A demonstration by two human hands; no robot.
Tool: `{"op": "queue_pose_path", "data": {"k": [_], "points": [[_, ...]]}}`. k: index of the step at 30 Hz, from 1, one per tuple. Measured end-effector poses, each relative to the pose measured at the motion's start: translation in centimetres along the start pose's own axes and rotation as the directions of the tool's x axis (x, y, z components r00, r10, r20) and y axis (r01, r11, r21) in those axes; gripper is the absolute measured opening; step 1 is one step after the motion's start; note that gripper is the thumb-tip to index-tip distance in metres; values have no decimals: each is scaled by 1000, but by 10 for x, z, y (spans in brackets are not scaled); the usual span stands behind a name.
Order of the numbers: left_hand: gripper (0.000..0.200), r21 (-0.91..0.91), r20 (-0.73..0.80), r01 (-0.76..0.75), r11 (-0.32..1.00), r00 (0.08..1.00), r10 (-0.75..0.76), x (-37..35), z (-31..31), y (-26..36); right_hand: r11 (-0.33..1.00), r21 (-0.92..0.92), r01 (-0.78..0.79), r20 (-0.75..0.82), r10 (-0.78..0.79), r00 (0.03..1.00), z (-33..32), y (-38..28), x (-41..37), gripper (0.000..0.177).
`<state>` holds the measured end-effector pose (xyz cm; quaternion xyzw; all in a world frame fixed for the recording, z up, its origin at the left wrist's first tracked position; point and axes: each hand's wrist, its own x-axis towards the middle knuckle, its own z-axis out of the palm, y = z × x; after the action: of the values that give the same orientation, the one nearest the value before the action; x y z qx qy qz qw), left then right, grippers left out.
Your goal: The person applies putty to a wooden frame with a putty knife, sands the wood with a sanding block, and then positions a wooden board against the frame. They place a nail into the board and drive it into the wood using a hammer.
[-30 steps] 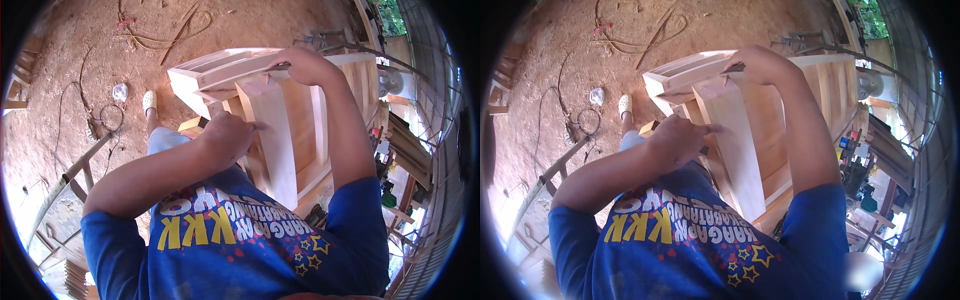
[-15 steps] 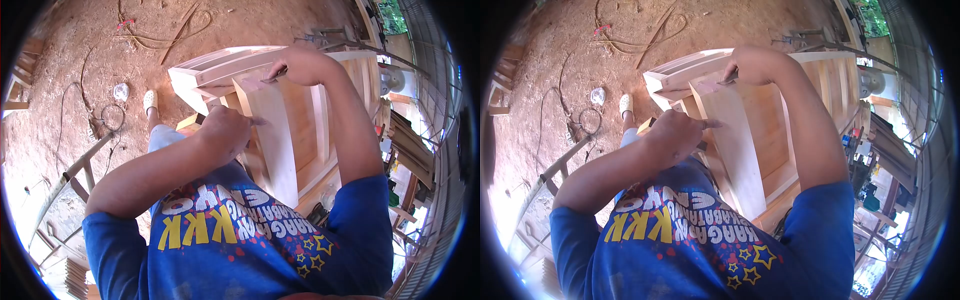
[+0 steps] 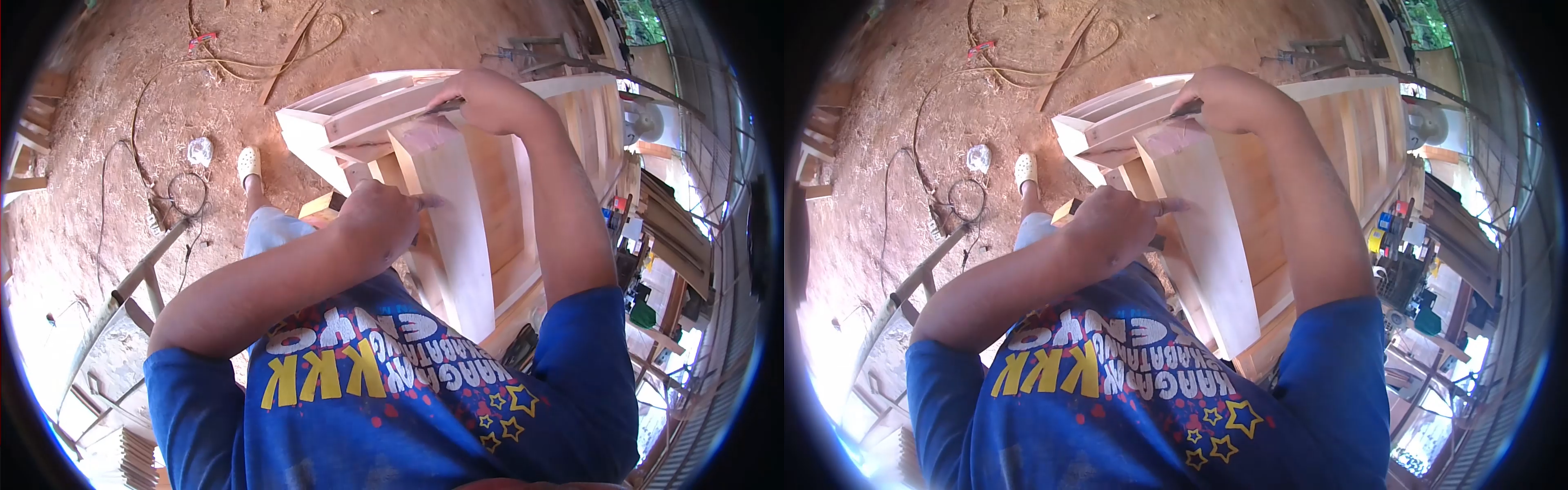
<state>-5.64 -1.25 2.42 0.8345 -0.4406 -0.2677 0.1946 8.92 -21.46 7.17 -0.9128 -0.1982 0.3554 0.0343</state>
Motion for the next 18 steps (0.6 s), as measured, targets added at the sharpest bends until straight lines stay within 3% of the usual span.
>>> {"op": "queue_pose_path", "data": {"k": [14,18], "points": [[86,139,-40,-17,990,999,22,-3,-2,4,1000,13,-28,38,27,999,14,-10,-20,49],[86,73,-50,7,997,999,-3,-6,0,6,998,48,-28,44,26,999,15,-10,-30,51]]}}
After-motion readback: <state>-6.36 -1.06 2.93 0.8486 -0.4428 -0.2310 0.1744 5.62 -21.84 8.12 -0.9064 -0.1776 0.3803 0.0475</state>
